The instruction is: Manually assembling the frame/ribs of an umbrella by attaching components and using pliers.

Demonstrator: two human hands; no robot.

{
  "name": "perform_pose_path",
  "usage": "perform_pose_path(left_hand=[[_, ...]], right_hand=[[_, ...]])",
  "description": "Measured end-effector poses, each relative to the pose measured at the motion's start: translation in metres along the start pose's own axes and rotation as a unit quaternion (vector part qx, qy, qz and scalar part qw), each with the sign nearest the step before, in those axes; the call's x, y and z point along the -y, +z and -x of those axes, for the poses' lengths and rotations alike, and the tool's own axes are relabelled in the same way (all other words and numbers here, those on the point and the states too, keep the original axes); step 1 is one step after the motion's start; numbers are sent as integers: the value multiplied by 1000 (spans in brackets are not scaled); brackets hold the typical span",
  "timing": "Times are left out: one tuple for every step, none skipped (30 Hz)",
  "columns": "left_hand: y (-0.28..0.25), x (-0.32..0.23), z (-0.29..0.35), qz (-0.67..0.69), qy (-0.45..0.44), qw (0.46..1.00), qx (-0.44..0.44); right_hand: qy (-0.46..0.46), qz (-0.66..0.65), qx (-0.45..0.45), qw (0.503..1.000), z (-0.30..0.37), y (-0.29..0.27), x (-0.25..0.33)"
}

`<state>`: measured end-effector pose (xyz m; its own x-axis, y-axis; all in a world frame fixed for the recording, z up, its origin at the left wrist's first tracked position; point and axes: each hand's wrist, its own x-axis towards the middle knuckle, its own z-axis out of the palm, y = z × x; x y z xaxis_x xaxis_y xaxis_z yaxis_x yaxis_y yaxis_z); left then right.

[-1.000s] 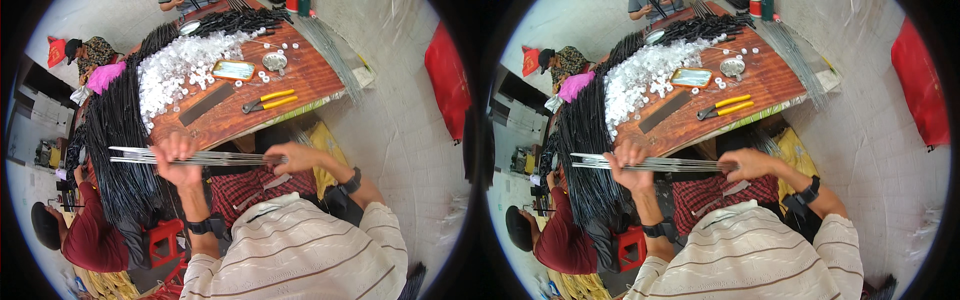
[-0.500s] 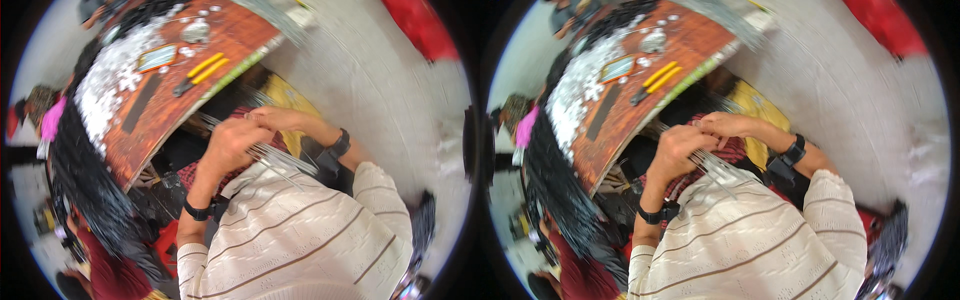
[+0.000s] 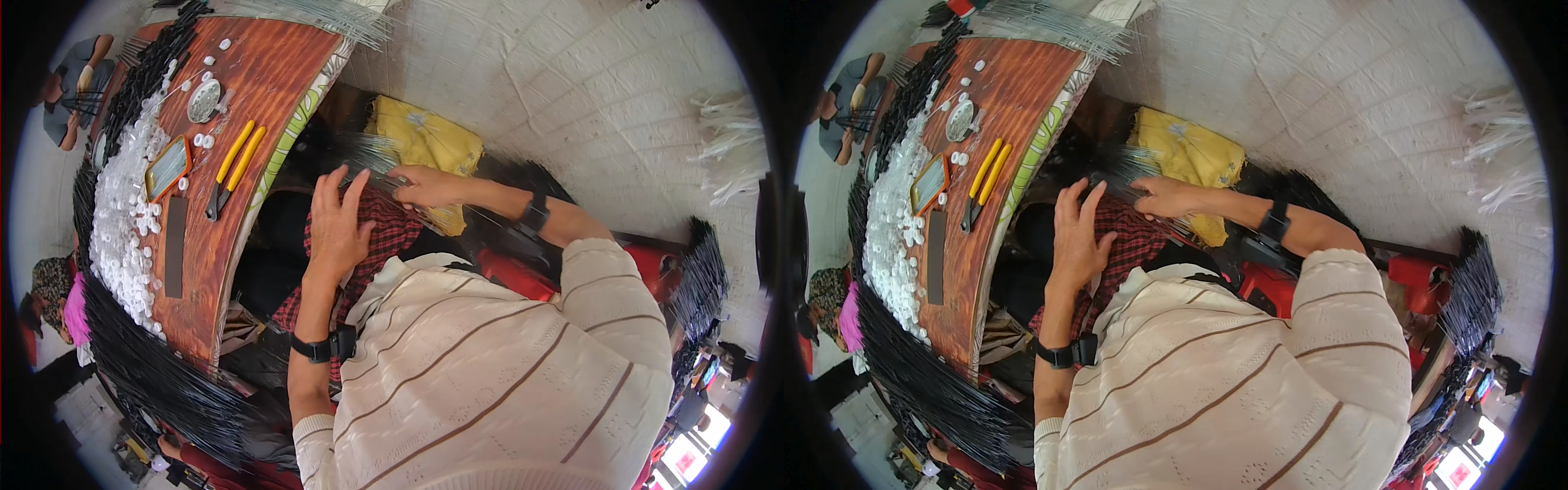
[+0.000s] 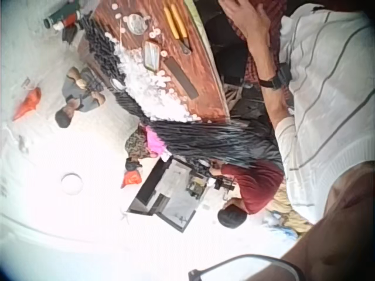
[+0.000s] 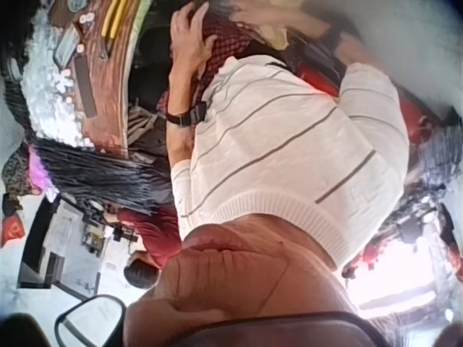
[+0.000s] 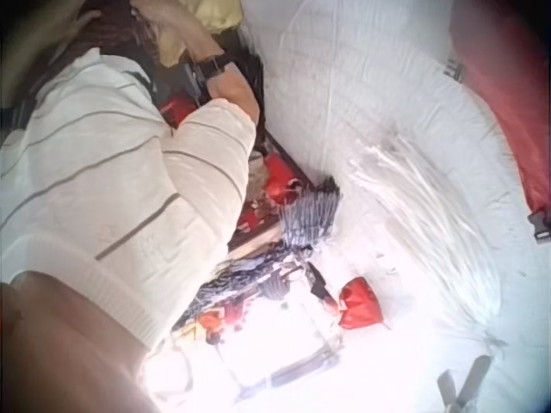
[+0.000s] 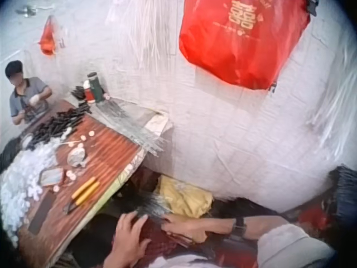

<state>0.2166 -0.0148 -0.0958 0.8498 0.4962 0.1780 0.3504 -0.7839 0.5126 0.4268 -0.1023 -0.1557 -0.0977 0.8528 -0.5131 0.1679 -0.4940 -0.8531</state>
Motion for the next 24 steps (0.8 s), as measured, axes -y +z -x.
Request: perform_pose_path(left_hand=[[-1, 5, 7, 33, -19, 999, 26], [0, 11, 16, 32, -22, 999, 27], [4, 17, 24, 40, -45, 997, 50], [8, 21, 29, 48, -67, 994, 73], [10, 23, 33, 53, -76, 992, 82], [12, 26, 37, 51, -74, 992, 85], [16, 29, 39, 54, -83, 991, 89], [19, 32, 41, 58, -92, 990, 93], [20, 32, 41, 48, -84, 992, 86], [19, 32, 39, 50, -81, 991, 90], [19, 32, 35, 41, -77, 993, 84], [17, 34, 31, 30, -69, 994, 77], [18, 34, 30, 54, -64, 993, 79], [15, 38, 29, 70, -57, 993, 74], [17, 44, 30, 72, -47, 994, 66], [16, 45, 30, 81, -46, 993, 66], [14, 48, 34, 88, -56, 992, 66], [15, 47, 33, 107, -53, 990, 72], [13, 49, 37, 107, -53, 990, 75], [10, 49, 37, 107, -45, 990, 81], [8, 49, 39, 122, -60, 986, 93], [3, 44, 38, 135, -80, 982, 101], [1, 41, 36, 142, -81, 982, 96], [0, 38, 36, 151, -83, 981, 93]], right_hand=[[1, -3, -1, 1000, -13, -3, -9], [9, 81, -16, 997, -29, -8, -18], [17, 164, -34, 986, -44, -13, -28], [18, 162, -36, 986, -59, -17, -43], [-41, 260, -72, 962, -75, -19, -59], [-99, 355, -106, 924, -87, -22, -61], [-98, 351, -109, 925, -101, -27, -63], [-81, 349, -113, 927, -114, -30, -61], [-63, 349, -116, 928, -123, -31, -61], [-59, 347, -118, 929, -132, -33, -61], [-57, 369, -145, 916, -143, -36, -64], [-55, 389, -175, 903, -151, -39, -67], [-55, 390, -183, 901, -151, -43, -72], [19, 424, -142, 894, -155, -46, -70], [94, 455, -106, 879, -161, -52, -69], [79, 459, -64, 883, -161, -58, -75], [44, 475, 34, 878, -155, -61, -62], [-9, 512, 223, 829, -162, -72, -58], [-10, 309, 254, 917, -147, -73, -52], [-12, 89, 274, 958, -127, -82, -35], [-23, 107, 266, 958, -116, -96, 10], [-53, 63, 281, 956, -92, -104, 60], [-81, 15, 294, 952, -73, -108, 97], [-143, 20, 235, 961, -71, -118, 124]])
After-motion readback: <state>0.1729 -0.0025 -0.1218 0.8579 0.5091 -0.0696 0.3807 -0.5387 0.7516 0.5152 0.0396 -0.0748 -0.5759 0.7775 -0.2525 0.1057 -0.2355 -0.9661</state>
